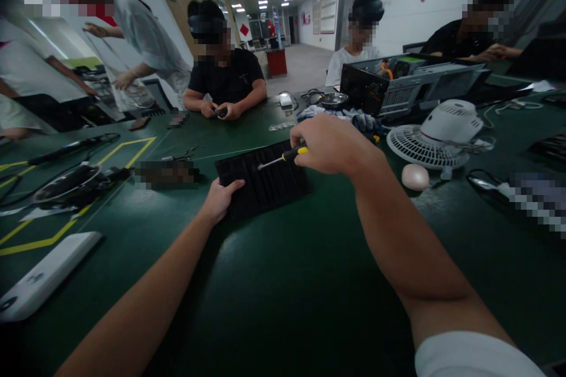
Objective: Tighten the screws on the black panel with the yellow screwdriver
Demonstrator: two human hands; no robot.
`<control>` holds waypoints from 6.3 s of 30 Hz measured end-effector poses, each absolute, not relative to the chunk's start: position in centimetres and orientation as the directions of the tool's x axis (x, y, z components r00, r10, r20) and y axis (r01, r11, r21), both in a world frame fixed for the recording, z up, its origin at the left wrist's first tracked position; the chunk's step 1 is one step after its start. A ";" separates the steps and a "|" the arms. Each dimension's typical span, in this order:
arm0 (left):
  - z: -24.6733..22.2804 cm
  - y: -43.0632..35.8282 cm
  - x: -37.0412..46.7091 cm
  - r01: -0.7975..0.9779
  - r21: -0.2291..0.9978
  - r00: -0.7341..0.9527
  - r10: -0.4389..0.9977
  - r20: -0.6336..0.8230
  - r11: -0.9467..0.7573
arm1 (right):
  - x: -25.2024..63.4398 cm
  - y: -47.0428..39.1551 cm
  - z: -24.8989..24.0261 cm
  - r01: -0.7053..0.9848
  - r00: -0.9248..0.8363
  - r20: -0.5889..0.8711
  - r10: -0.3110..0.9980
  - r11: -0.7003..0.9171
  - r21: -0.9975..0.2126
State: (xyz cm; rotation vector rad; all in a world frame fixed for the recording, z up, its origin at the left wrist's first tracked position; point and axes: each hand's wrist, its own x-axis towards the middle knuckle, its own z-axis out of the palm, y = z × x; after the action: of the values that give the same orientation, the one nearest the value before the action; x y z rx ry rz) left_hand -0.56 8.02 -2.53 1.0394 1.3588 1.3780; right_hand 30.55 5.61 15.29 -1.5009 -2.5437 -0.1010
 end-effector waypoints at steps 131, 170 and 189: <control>-3.0 8.3 -1.1 -0.037 0.998 -0.227 0.973 -0.048 0.041 | 29.0 5.1 14.7 0.916 -0.384 0.264 0.885 0.401 -0.010; -2.4 7.9 -0.6 -0.033 0.999 -0.223 0.974 -0.046 0.040 | 28.3 5.3 14.3 0.932 -0.350 0.246 0.904 0.363 -0.006; -2.4 7.8 -0.5 -0.043 0.999 -0.220 0.975 -0.030 0.021 | 28.2 4.7 14.4 0.913 -0.391 0.287 0.874 0.408 0.003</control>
State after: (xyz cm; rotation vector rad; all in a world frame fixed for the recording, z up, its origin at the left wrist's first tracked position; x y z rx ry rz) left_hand -0.47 7.82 -2.41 1.0459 1.3521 1.3698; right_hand 28.20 4.72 14.37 -1.5723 -2.4249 -0.2336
